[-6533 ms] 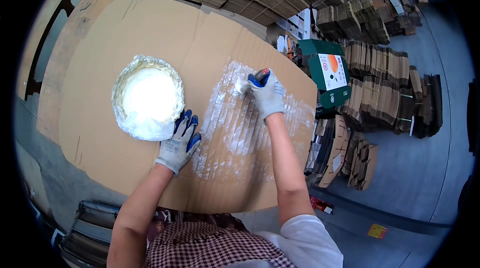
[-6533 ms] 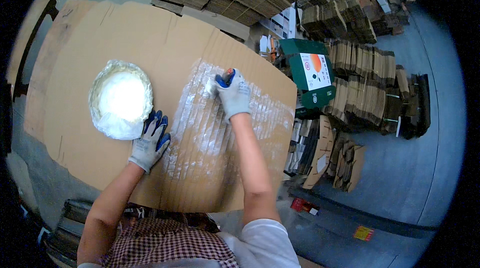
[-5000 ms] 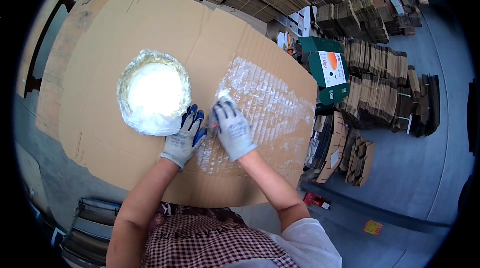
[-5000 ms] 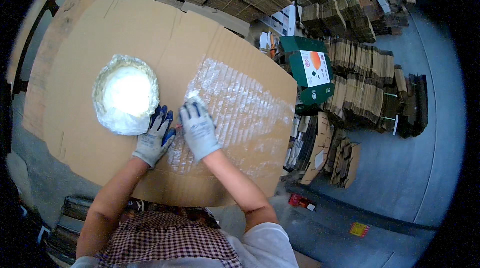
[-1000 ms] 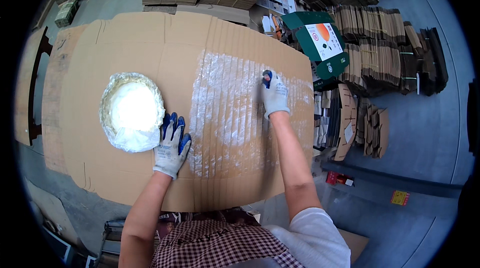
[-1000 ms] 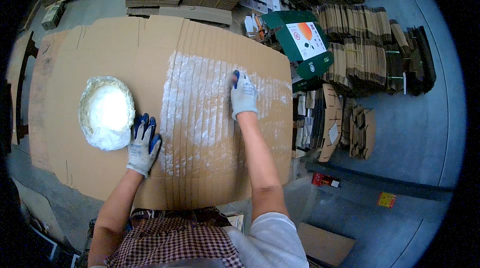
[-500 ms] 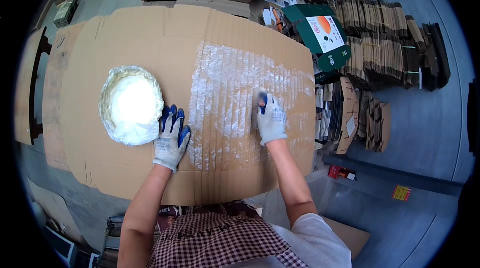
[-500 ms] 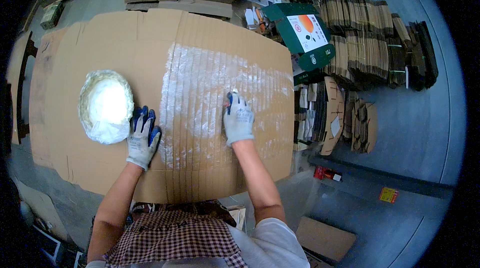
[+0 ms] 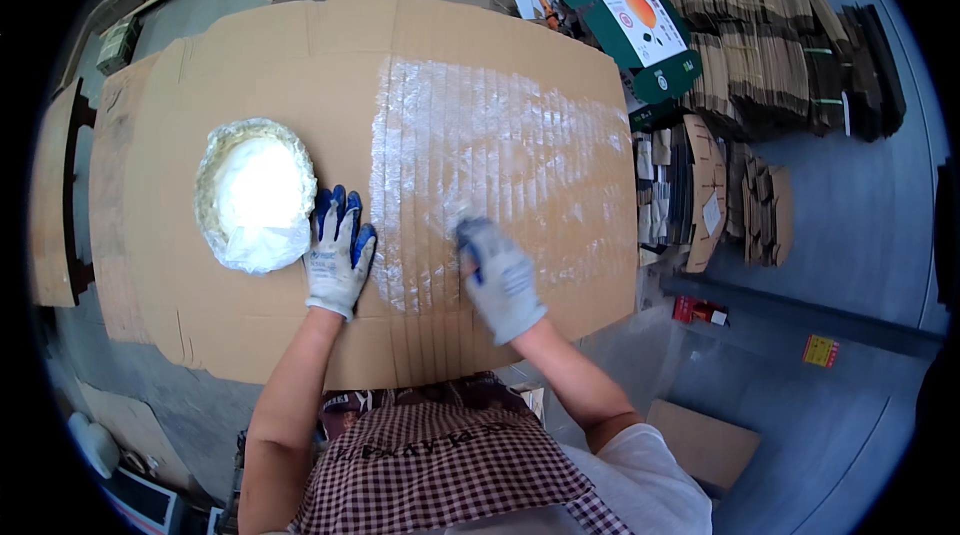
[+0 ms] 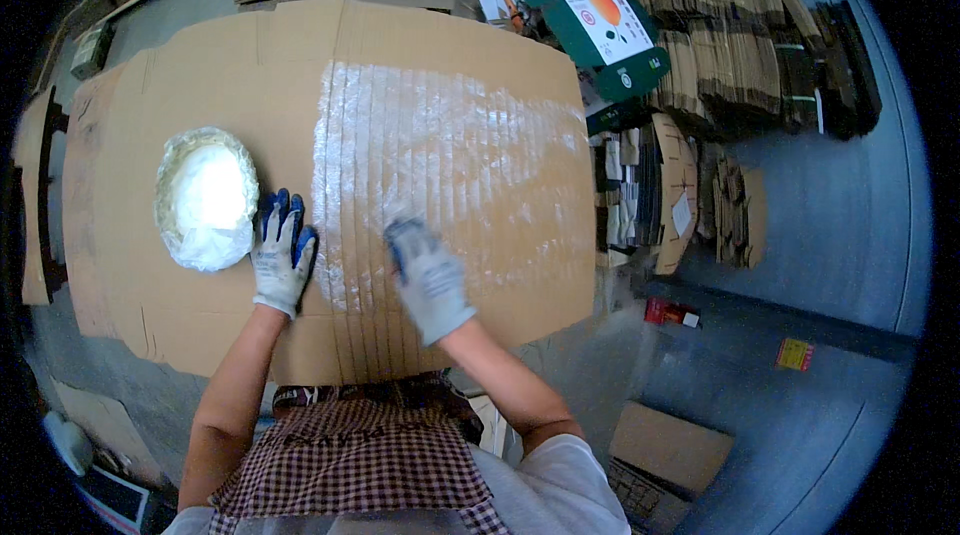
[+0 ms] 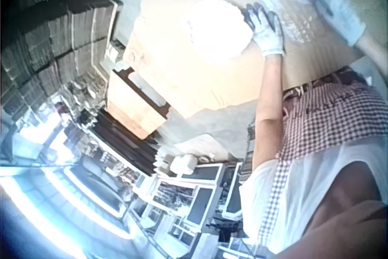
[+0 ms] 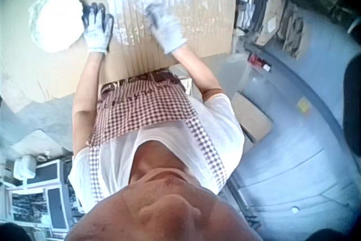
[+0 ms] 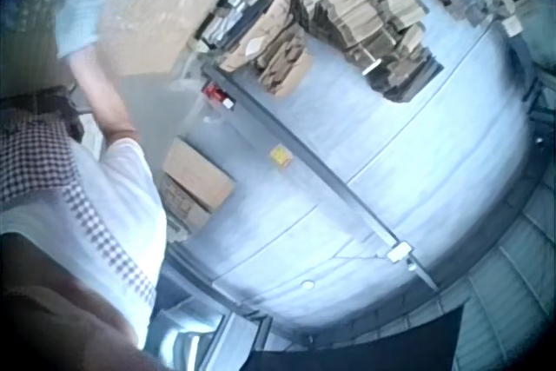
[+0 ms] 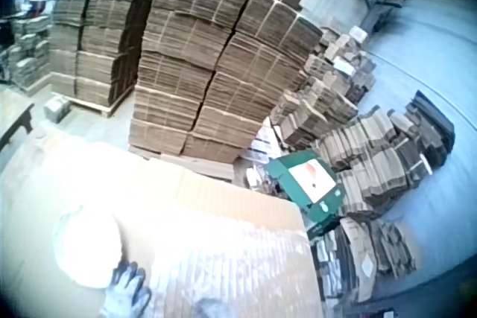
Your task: The person uses a small brush to spread a white paste from a bowl onto a large flat cardboard sheet. They repeatedly dip the brush into the paste and apply it in horizontal strokes across the surface. The person then picks up the bowl and brush and walks away.
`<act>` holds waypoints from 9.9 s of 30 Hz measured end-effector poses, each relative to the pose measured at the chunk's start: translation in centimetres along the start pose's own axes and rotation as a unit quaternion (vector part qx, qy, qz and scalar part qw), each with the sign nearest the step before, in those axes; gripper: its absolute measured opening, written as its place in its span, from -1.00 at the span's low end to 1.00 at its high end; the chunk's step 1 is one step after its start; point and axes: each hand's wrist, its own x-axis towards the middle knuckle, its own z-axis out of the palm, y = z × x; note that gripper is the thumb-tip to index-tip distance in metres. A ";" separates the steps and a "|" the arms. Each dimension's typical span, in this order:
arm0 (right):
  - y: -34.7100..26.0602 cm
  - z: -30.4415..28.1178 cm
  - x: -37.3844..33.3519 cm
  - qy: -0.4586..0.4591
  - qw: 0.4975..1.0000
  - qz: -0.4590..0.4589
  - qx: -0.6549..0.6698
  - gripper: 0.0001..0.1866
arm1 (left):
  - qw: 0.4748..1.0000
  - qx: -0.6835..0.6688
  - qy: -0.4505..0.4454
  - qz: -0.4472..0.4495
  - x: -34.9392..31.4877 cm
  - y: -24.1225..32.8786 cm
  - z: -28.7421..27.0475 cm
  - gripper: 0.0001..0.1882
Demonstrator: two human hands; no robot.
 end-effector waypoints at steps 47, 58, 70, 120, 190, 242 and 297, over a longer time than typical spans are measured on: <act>18.8 -6.5 -4.6 0.176 0.975 0.116 0.065 -0.64 | 0.868 -0.064 -0.244 0.429 -6.8 21.8 12.3 -0.55; 19.4 -2.6 1.8 0.164 0.981 -0.101 0.013 -0.56 | 0.864 -0.073 -0.264 0.423 -6.7 21.9 12.1 -0.55; 28.9 -5.7 4.5 0.229 0.969 0.087 -0.016 -0.65 | 0.865 -0.068 -0.271 0.417 -6.1 22.5 11.4 -0.62; 36.8 -9.8 11.6 0.152 0.978 0.137 -0.041 -0.77 | 0.857 -0.077 -0.315 0.400 -6.2 22.3 11.2 -0.61; 24.4 -6.5 2.4 0.157 0.978 0.138 -0.009 -0.69 | 0.856 -0.071 -0.281 0.429 -5.9 21.9 11.8 -0.60; 19.4 -6.9 -7.6 0.130 0.975 0.138 0.114 -0.63 | 0.864 -0.073 -0.249 0.433 -6.3 21.7 12.4 -0.61; 19.8 -5.1 -11.0 0.146 0.974 0.157 0.074 -0.61 | 0.856 -0.062 -0.258 0.443 -6.3 21.3 12.1 -0.57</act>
